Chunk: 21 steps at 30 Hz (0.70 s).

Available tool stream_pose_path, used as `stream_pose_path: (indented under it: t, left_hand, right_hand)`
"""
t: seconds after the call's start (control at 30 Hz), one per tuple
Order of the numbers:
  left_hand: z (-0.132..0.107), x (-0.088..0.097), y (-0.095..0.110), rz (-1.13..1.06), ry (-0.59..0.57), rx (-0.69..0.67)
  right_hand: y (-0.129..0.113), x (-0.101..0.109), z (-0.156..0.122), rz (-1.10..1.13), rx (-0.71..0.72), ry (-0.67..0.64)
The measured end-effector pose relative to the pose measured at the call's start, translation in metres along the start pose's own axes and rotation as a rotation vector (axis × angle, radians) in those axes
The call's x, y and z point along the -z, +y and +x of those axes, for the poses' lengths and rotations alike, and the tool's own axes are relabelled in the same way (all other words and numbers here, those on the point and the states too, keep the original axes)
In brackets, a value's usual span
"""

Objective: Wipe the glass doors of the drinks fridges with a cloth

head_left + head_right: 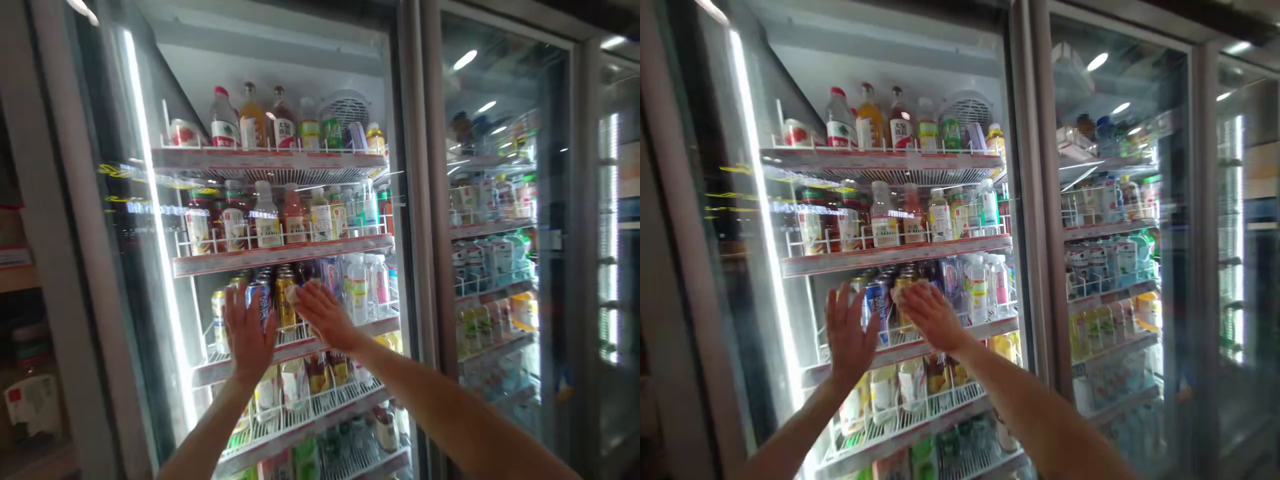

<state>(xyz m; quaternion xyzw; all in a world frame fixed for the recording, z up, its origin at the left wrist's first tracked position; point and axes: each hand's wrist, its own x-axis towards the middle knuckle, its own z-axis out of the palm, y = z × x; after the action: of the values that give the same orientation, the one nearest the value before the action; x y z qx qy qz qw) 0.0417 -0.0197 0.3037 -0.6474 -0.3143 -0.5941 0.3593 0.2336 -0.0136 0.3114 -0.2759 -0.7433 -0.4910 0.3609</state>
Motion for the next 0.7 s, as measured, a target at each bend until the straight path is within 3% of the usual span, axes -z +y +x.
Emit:
stream_pose_path:
  t: [0.07, 0.17, 0.3, 0.37, 0.43, 0.5, 0.57, 0.63, 0.7]
  left_hand:
    - [-0.003, -0.002, 0.024, -0.092, -0.101, -0.061]
    - [-0.007, -0.006, 0.041, -0.101, -0.225, -0.167]
    - [-0.003, -0.012, 0.044, -0.111, -0.156, -0.061]
    - [-0.002, -0.021, 0.061, -0.164, -0.133, 0.012]
    - [-0.005, -0.037, 0.098, -0.279, -0.190, 0.090]
    - [-0.009, -0.060, 0.152, -0.467, -0.356, 0.177]
    - [-0.011, -0.086, 0.214, -0.635, -0.500, 0.383]
    - [-0.008, -0.110, 0.270, -0.793, -0.526, 0.643]
    - [0.000, -0.129, 0.312, -0.988, -0.551, 0.911]
  right_hand:
    - [-0.014, -0.005, -0.011, 0.024, 0.074, -0.041]
    - [0.022, 0.011, -0.012, -0.011, 0.087, -0.011]
    - [0.109, 0.039, -0.002, -0.107, -0.385, 0.227]
    - [0.132, 0.042, -0.004, -0.083, -0.450, 0.310]
    - [0.136, 0.042, -0.012, 0.000, -0.249, 0.279]
    - [0.135, 0.048, -0.025, 0.101, 0.047, 0.204]
    - [0.140, 0.067, -0.041, 0.173, 0.176, 0.187]
    - [0.158, 0.098, -0.060, 0.209, 0.075, 0.271]
    - [0.184, 0.129, -0.080, 0.218, -0.128, 0.403]
